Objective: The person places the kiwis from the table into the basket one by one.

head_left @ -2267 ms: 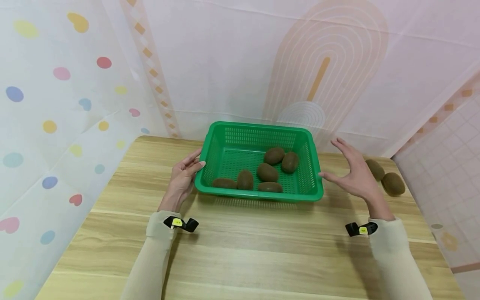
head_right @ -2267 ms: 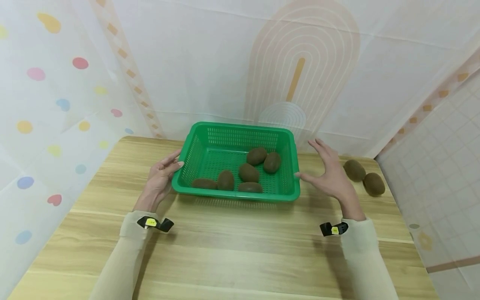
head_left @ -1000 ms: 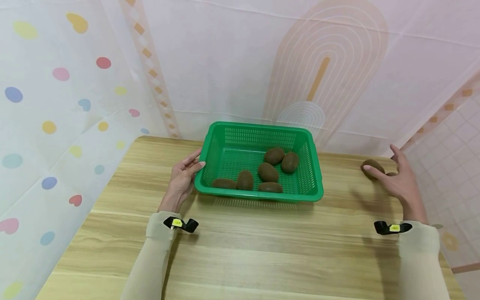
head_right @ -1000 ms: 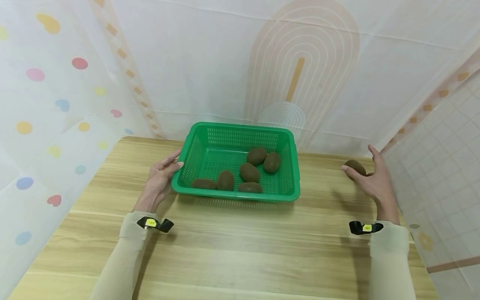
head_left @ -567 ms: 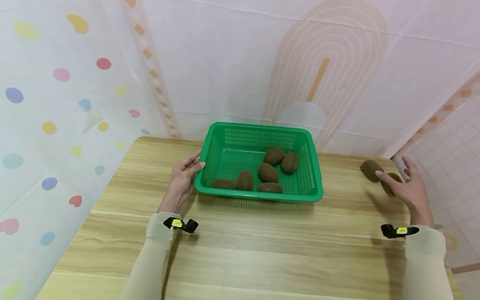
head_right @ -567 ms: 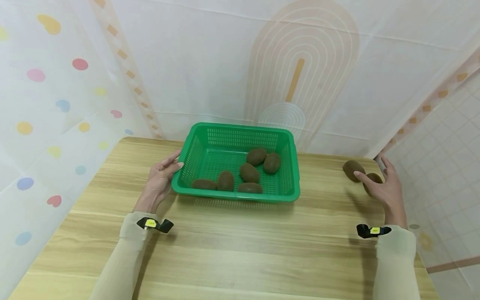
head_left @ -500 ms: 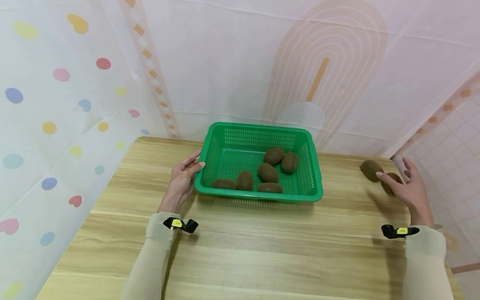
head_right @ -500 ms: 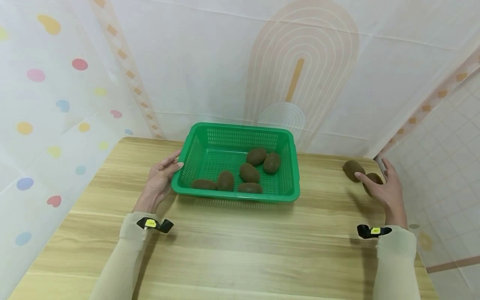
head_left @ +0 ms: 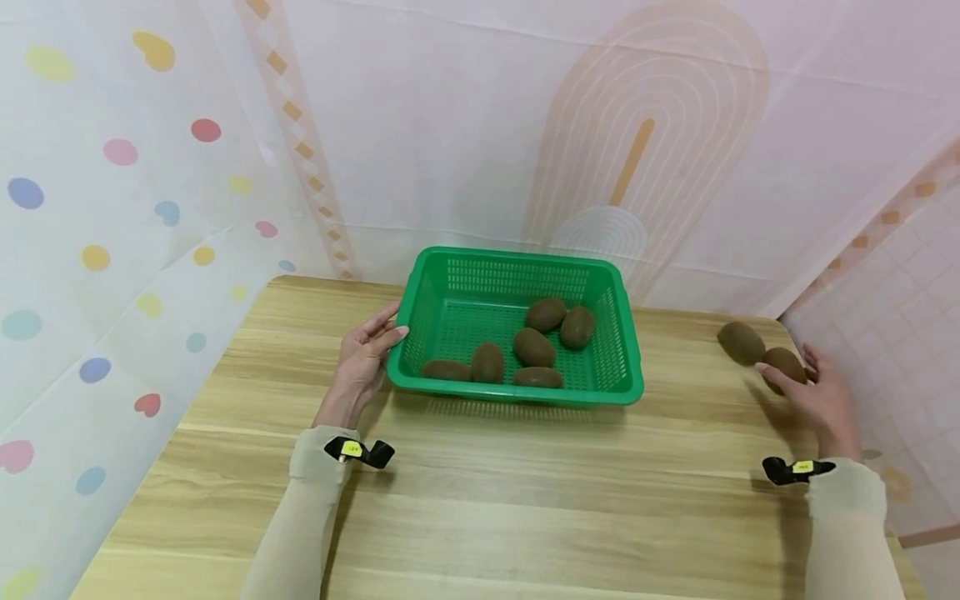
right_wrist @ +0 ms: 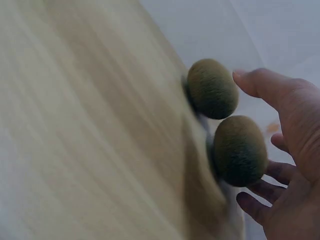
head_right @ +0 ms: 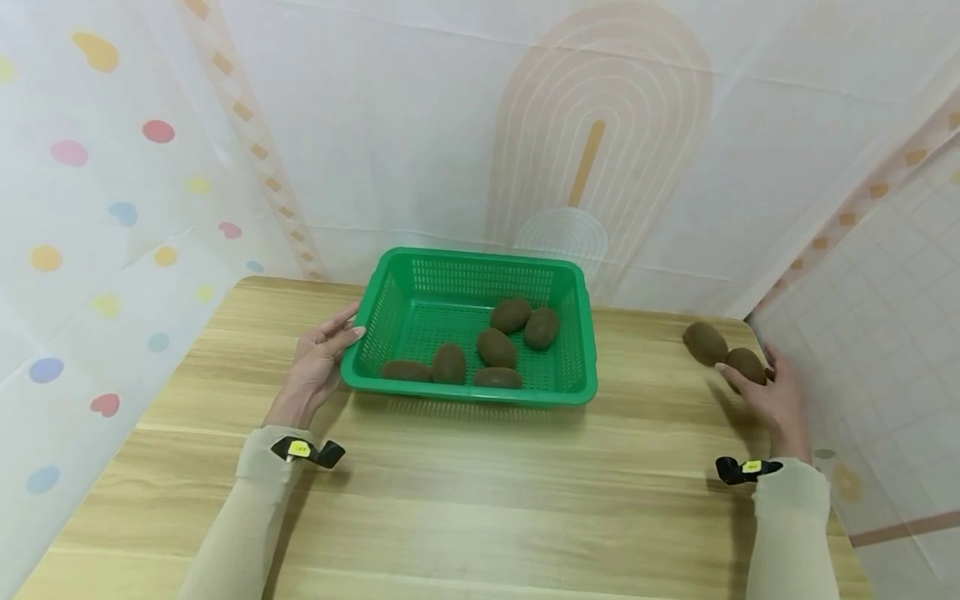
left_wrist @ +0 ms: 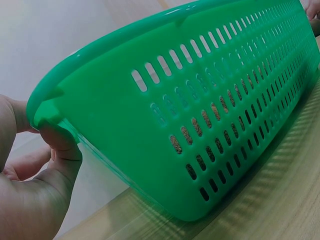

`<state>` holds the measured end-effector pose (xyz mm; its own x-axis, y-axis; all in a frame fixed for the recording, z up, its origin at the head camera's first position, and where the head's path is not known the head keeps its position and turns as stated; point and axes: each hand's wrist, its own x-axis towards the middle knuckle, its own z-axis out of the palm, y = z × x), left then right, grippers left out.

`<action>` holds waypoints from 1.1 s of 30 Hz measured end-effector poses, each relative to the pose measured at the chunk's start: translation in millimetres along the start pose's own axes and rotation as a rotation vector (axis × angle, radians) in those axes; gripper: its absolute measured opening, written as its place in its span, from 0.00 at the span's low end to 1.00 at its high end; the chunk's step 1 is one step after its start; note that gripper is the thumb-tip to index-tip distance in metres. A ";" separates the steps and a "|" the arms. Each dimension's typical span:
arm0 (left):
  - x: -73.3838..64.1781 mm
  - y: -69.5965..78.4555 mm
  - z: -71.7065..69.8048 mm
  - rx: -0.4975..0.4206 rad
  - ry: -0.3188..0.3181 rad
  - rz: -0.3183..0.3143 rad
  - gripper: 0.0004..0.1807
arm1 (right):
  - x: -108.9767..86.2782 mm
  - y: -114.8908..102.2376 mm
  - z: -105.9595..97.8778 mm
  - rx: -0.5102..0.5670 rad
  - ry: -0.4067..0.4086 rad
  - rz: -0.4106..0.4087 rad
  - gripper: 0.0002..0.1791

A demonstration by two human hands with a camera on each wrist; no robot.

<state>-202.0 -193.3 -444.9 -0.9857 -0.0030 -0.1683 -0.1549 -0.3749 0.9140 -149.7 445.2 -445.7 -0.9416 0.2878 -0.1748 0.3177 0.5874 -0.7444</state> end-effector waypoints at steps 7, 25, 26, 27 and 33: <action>1.2 -0.8 -1.1 0.003 0.006 0.010 0.33 | 7.4 4.3 8.4 -0.031 0.071 0.031 0.51; -0.6 -0.9 0.0 -0.002 -0.009 0.001 0.33 | 5.6 3.5 14.7 -0.035 0.208 0.122 0.43; -0.4 -1.0 0.0 -0.002 -0.007 0.003 0.33 | 5.1 3.0 14.8 -0.032 0.213 0.121 0.43; -0.4 -1.0 0.1 0.001 -0.005 0.004 0.33 | 4.5 1.9 15.0 -0.031 0.220 0.120 0.42; 0.1 -0.7 -0.1 0.004 -0.009 0.003 0.33 | 3.4 -4.4 14.4 -0.034 0.254 0.100 0.42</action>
<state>-202.0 -193.1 -445.6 -0.9868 0.0046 -0.1620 -0.1521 -0.3714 0.9159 -155.9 432.7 -452.3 -0.8487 0.5235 -0.0757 0.4152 0.5706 -0.7086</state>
